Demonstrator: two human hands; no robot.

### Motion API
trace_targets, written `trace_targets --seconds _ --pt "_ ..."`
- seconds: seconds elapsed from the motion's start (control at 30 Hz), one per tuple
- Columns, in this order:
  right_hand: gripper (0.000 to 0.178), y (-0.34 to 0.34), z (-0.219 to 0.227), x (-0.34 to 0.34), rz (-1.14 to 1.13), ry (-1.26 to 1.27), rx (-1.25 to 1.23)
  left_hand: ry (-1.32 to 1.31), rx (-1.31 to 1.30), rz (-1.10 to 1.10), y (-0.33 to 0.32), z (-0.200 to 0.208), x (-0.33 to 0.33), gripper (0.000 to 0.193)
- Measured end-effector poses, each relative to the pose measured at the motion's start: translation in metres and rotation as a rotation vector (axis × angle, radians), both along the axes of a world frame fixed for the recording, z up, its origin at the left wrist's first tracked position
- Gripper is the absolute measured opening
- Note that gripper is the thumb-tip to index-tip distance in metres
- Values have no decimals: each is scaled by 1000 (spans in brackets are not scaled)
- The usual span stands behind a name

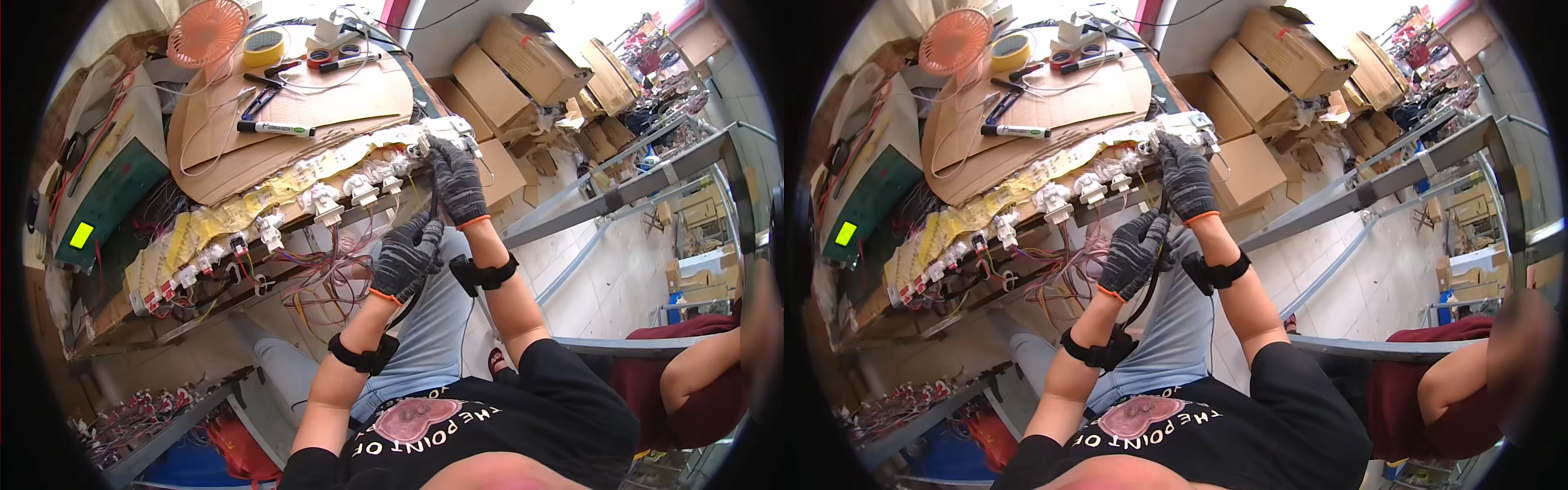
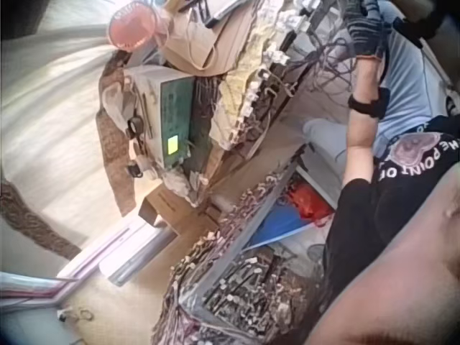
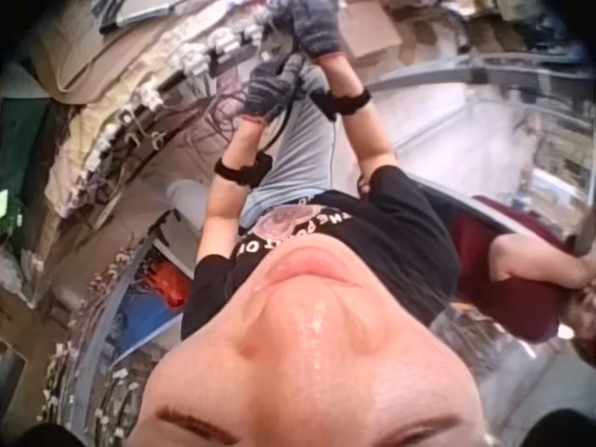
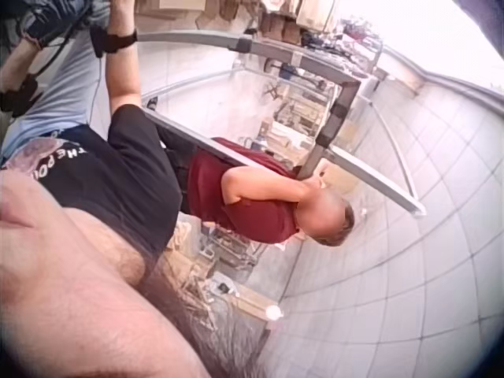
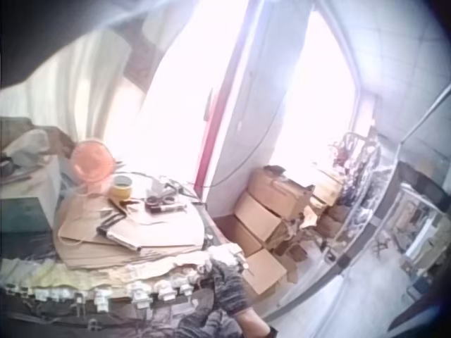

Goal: Assemble and wire electronic components onto a circular panel.

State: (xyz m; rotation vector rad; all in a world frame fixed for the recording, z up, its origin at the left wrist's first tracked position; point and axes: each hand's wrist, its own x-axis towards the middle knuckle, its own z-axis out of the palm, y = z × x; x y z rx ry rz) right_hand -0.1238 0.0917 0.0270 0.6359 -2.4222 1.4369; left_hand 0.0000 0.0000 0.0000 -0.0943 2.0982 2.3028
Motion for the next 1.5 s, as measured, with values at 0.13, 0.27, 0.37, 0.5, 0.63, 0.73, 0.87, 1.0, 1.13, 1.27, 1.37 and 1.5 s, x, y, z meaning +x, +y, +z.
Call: trace_targets --seconds 0.13,0.27,0.37,0.5,0.63,0.73,0.87,1.0,1.13,1.27,1.37,1.5 --pt "25 10 2 -8 64 -59 16 12 -7 19 9 -14 1 26" --pt "27 7 10 -2 83 -36 44 95 -117 46 11 -17 0 30" --pt "33 -2 26 6 42 209 498 100 -184 73 12 -13 0 31" --pt "35 -12 20 0 -74 760 986 163 -324 141 12 -1 -1 31" --pt "28 -32 20 -3 -6 554 1010 273 -494 220 14 -9 11 45" --pt "19 -8 -10 -32 -18 700 1011 538 -486 297 4 10 50 40" --pt "10 -19 38 2 92 973 771 485 -142 497 -53 -19 154 31" --pt "19 -21 21 -9 -19 637 982 -224 725 1120 -140 -135 226 30" --pt "32 -8 10 -24 -84 767 1127 -127 904 1160 -204 -164 229 27" --pt "33 -15 7 -19 -58 836 1108 181 967 997 -258 -181 218 21" --pt "34 -18 14 -5 -112 701 1174 224 716 1289 -257 -163 199 16" --pt "39 -17 16 -7 -120 618 1225 256 -1075 1124 -226 -123 194 11"
